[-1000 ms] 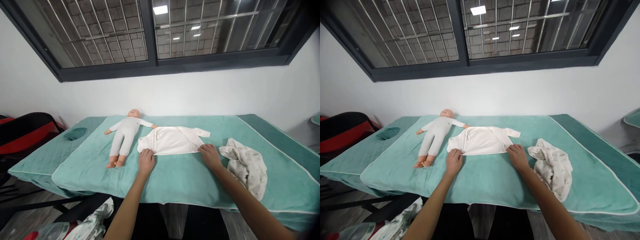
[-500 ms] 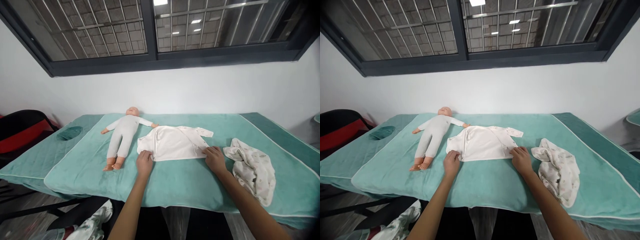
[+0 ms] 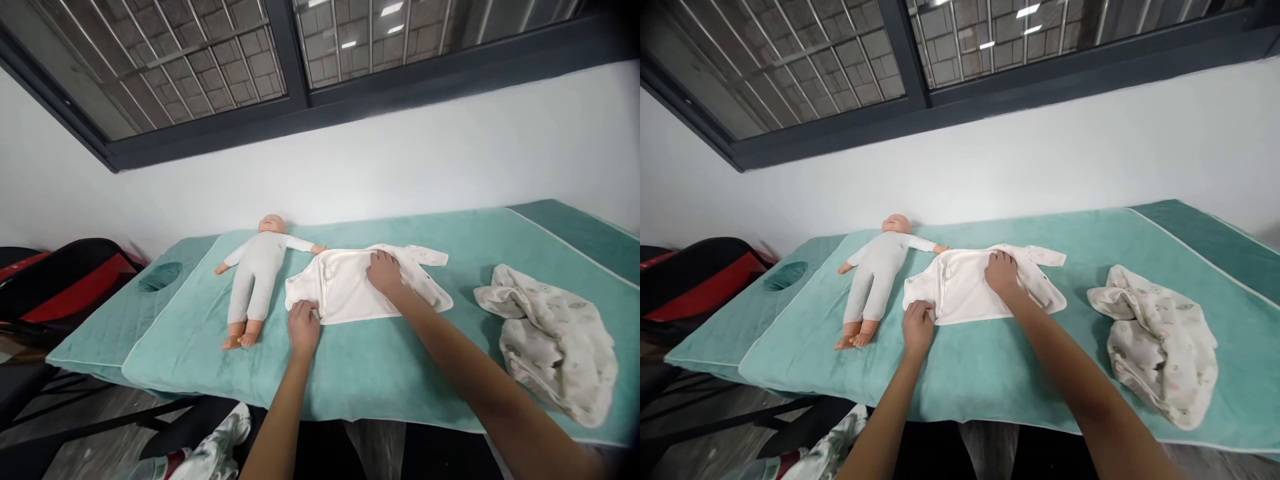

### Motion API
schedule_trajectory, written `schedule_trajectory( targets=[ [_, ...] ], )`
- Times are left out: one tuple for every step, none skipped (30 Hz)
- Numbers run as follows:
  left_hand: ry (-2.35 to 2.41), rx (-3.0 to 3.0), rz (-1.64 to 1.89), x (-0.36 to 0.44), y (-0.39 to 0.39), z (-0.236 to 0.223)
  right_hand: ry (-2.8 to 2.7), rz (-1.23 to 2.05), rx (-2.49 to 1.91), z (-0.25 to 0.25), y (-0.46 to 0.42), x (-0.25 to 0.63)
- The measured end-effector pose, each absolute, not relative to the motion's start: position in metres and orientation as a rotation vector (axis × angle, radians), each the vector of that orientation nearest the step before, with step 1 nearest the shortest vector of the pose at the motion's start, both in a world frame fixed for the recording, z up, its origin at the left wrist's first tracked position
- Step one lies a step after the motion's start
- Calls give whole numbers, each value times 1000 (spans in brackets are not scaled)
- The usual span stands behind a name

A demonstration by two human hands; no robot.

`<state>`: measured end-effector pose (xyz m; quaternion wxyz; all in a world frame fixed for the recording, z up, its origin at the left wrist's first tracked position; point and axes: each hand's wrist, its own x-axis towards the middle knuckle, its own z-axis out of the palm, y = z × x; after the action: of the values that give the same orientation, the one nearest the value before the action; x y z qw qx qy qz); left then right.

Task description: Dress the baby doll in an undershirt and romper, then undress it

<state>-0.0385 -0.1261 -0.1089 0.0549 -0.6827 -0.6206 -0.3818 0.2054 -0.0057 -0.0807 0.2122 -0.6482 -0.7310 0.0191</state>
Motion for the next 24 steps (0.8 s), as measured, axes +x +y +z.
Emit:
schedule_trajectory(
  targets=[
    [-1894, -2066, -1168, -39, -126, -109, -2003, 40, -1821, -82, -4, 205],
    [-1906, -2048, -1186, -39, -126, -109, -1992, 26, -1825, -83, -3, 205],
    [-1921, -2013, -1218, -39, -125, -109, -2007, 15, -1804, -86, -4, 206],
    [-1939, -1960, -1262, -39, -124, -109, -2051, 10, -1754, -88, -6, 207],
    [-1961, -1892, -1313, -40, -123, -109, -2114, 10, -1679, -90, -9, 207],
    [-1987, -1815, -1366, -41, -121, -108, -2185, 15, -1588, -92, -12, 208],
    [-2012, -1738, -1413, -42, -118, -108, -2254, 24, -1490, -93, -15, 208],
    [-2036, -1667, -1451, -43, -115, -107, -2312, 36, -1401, -94, -18, 207],
    [-2056, -1605, -1483, -44, -112, -107, -2355, 50, -1330, -94, -21, 205],
    [-2074, -1554, -1510, -45, -109, -107, -2393, 63, -1271, -93, -23, 202],
    [-2095, -1514, -1531, -45, -106, -106, -2434, 74, -1216, -93, -25, 197],
    [-2122, -1487, -1544, -45, -103, -106, -2480, 84, -1166, -92, -27, 192],
    [-2160, -1470, -1547, -45, -101, -107, -2524, 88, -1132, -90, -27, 185],
    [-2203, -1461, -1540, -45, -100, -107, -2564, 88, -1121, -89, -27, 176],
    [-2243, -1458, -1528, -44, -99, -107, -2594, 83, -1135, -88, -26, 167],
    [-2268, -1460, -1526, -44, -99, -107, -2609, 77, -1170, -87, -25, 156],
    [-2272, -1467, -1537, -43, -100, -107, -2608, 74, -1216, -86, -23, 145],
    [-2259, -1478, -1559, -43, -101, -107, -2596, 75, -1262, -85, -21, 134],
    [-2235, -1493, -1585, -43, -103, -107, -2579, 79, -1293, -84, -19, 123],
    [-2207, -1510, -1610, -43, -105, -107, -2560, 84, -1308, -84, -18, 114],
    [-2183, -1527, -1629, -43, -106, -108, -2541, 88, -1310, -83, -16, 106],
    [-2166, -1541, -1642, -43, -108, -109, -2524, 91, -1305, -83, -15, 100],
    [-2158, -1549, -1651, -44, -110, -110, -2511, 95, -1291, -83, -14, 96],
    [-2153, -1547, -1667, -44, -111, -111, -2505, 101, -1270, -83, -13, 95]
  ],
)
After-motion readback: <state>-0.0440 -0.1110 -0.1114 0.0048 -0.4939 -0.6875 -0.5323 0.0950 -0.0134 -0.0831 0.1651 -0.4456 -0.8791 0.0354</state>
